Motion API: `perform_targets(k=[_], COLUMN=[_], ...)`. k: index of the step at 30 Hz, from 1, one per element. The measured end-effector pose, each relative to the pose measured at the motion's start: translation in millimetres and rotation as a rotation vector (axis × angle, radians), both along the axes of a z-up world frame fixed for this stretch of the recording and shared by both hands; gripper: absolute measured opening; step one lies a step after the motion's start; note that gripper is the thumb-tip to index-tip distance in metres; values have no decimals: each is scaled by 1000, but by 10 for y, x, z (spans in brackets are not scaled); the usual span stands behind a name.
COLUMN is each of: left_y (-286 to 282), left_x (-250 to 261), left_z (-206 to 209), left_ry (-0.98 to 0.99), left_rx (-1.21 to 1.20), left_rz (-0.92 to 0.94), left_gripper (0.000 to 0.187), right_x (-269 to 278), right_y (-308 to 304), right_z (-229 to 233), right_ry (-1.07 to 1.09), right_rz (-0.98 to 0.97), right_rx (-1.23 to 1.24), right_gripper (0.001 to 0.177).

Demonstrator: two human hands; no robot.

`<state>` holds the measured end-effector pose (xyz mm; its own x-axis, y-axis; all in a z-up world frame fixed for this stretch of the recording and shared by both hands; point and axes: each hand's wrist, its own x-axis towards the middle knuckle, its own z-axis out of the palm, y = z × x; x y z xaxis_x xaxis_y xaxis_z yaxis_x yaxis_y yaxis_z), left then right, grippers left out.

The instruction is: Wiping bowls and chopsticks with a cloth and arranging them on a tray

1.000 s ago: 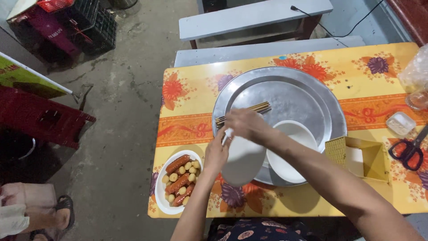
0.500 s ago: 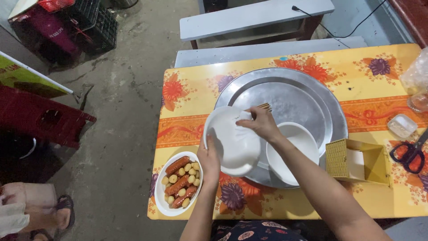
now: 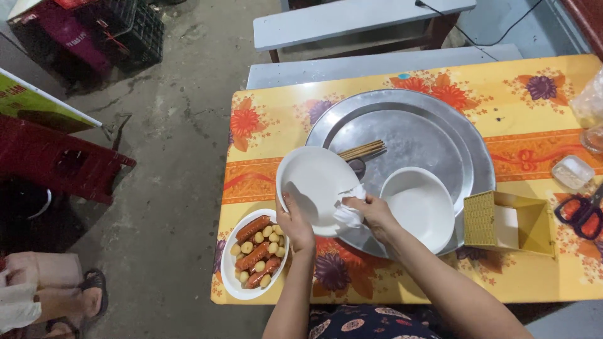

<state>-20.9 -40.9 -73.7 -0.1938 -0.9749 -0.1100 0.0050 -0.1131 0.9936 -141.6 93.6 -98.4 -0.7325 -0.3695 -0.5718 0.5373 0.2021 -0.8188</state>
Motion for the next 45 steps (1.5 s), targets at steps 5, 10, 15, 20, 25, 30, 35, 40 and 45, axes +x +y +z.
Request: perform_targets(k=[5, 10, 15, 20, 25, 30, 35, 40, 45], left_y=[-53, -81, -20, 178, 143, 276, 322, 255, 86], left_x=[-104, -118, -23, 6, 83, 118, 200, 170, 229], left_z=[-150, 458, 780, 943, 722, 1111, 982, 1096, 1060], left_ry=[22, 56, 148, 93, 1, 59, -75, -30, -76], left_rx=[71, 276, 384, 332, 354, 354, 344, 330, 259], left_rz=[150, 215, 189, -54, -203, -281, -353, -247, -214], left_gripper=[55, 69, 77, 80, 88, 90, 94, 90, 87], right_x=[215, 616, 61, 283, 296, 455, -28, -210, 543], right_y=[-25, 152, 274, 61, -56, -274, -641, -323, -85], right_z=[-567, 378, 132, 1296, 276, 452, 383, -1, 66], right_ry=[-418, -239, 692, 1201, 1060, 1086, 1508, 1719, 1252], right_rz=[-64, -4, 292, 579, 936, 838, 461, 604, 856], right_rx=[-245, -122, 269, 126, 37, -47, 151, 573, 291], right_gripper=[78, 68, 43, 60, 38, 24, 32, 26, 17])
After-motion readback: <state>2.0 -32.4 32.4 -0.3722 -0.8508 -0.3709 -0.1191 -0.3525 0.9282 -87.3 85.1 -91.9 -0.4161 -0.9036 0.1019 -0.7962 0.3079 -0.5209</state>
